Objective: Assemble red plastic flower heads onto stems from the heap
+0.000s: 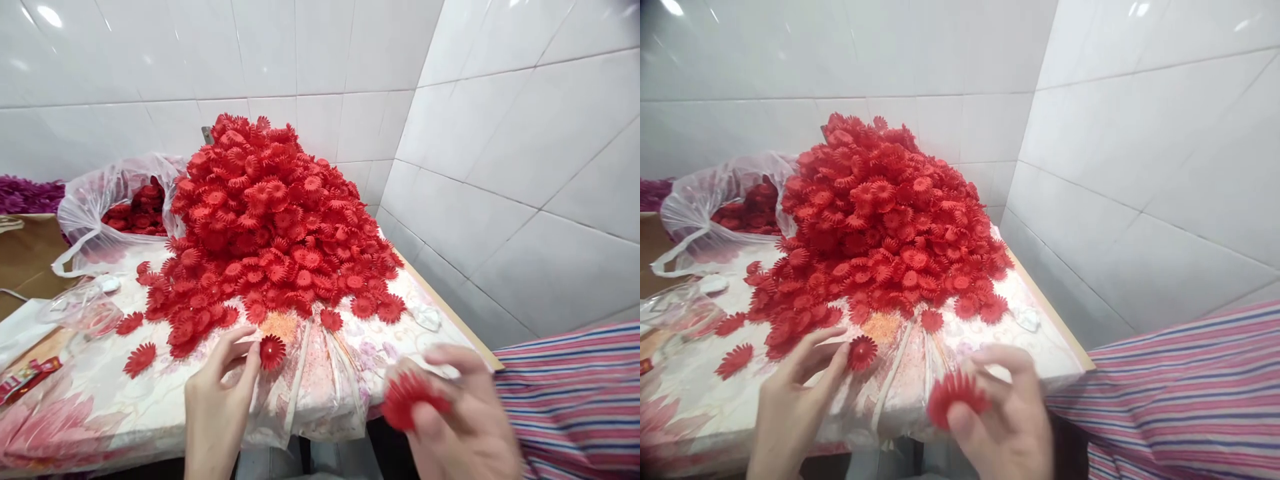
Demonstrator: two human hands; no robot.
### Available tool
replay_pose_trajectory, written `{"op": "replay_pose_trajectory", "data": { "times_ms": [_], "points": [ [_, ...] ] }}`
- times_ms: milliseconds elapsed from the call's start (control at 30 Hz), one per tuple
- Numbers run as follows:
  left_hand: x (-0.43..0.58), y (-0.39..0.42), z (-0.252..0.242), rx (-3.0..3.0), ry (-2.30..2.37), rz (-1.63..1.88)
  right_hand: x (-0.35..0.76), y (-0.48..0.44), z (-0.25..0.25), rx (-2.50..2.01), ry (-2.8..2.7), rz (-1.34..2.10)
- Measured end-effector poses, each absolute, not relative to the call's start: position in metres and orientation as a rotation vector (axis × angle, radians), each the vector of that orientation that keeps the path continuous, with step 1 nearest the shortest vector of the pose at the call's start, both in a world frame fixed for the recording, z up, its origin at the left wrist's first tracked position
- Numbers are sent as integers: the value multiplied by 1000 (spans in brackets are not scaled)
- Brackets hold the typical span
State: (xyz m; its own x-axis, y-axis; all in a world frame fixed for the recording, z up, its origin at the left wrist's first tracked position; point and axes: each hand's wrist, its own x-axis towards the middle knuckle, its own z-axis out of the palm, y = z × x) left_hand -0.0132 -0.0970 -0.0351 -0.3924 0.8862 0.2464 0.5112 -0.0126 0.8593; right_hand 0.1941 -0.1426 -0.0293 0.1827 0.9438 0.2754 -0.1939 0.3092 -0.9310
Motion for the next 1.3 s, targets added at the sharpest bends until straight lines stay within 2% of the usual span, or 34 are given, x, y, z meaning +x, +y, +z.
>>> {"op": "replay_pose_trajectory", "data": {
  "times_ms": [100, 267, 433, 733, 833, 1033, 1300],
  "points": [
    [-12, -95, -50, 1858, 2093, 1198, 180, -128, -30, -1023, -904, 1099],
    [-10, -93, -58, 2298, 2207, 1234, 166, -115, -37, -1124, -891, 1233],
    [-15, -91, -59, 2383, 2033, 1313, 169, -113, -40, -1105, -888, 1306],
    [-20, -97, -58, 2436, 2020, 1108, 167, -111, -35, -1106, -914, 1346],
    [-17, -109, -46, 2368, 1937, 1189, 164, -113, -34, -1105, -935, 1334],
    [15, -125, -27, 2128, 1176, 1283, 162, -120, -27, -963, -934, 1482],
    [40, -130, -28, 1097, 1360, 1249, 168, -126, -25, -980, -1024, 1283]
  ]
}}
